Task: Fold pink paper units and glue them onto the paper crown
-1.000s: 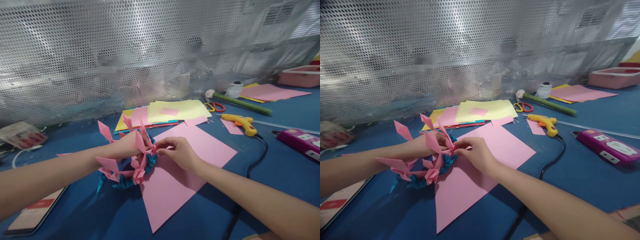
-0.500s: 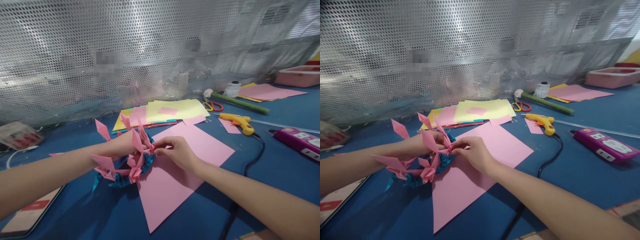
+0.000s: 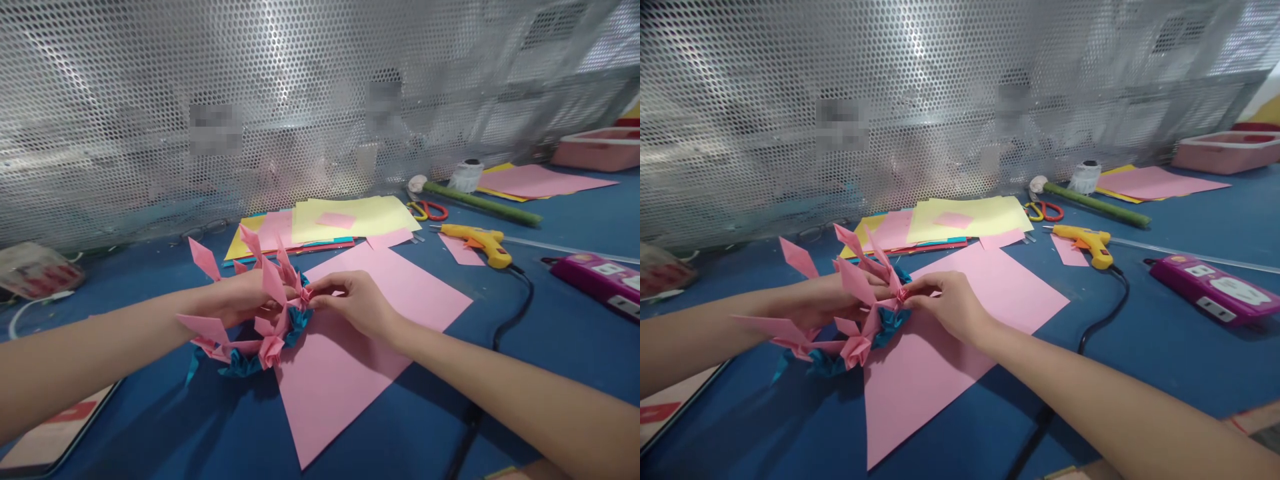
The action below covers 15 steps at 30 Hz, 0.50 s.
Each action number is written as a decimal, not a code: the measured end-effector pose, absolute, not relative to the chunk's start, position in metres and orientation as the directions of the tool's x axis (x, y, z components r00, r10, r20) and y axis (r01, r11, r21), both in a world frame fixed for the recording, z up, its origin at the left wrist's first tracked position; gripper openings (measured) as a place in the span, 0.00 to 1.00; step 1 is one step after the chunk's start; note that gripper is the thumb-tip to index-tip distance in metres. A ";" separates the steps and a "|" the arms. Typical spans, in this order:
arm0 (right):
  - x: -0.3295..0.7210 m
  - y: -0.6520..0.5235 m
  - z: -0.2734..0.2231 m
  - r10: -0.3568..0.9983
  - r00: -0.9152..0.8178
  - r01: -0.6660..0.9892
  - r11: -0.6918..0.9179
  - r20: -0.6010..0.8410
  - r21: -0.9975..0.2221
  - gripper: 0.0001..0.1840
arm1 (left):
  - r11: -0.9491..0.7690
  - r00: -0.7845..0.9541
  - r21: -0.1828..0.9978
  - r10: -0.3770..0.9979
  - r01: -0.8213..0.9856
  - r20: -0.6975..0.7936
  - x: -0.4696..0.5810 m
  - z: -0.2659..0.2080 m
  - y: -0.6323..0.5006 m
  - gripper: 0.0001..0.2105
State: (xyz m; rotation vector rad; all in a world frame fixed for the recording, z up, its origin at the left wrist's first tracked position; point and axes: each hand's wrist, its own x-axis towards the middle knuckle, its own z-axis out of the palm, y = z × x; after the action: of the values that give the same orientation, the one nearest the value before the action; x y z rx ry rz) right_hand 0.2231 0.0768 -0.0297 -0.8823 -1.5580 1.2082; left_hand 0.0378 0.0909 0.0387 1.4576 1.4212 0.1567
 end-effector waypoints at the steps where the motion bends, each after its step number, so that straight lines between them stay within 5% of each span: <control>1: 0.223 0.077 -0.030 0.923 -0.296 -0.008 0.254 0.245 -0.967 0.07 | 0.263 0.285 0.714 0.786 0.649 -0.549 0.038 0.039 0.091 0.14; 15: 0.223 0.078 -0.032 0.927 -0.292 -0.029 0.238 0.236 -0.971 0.07 | 0.319 0.271 0.707 0.764 0.631 -0.586 0.038 0.037 0.091 0.15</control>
State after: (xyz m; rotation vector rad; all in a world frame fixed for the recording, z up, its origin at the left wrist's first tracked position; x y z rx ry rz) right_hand 0.2227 0.0779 -0.0322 -0.8757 -1.5324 1.2294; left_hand 0.0382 0.0911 0.0366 1.3759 1.4243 0.1443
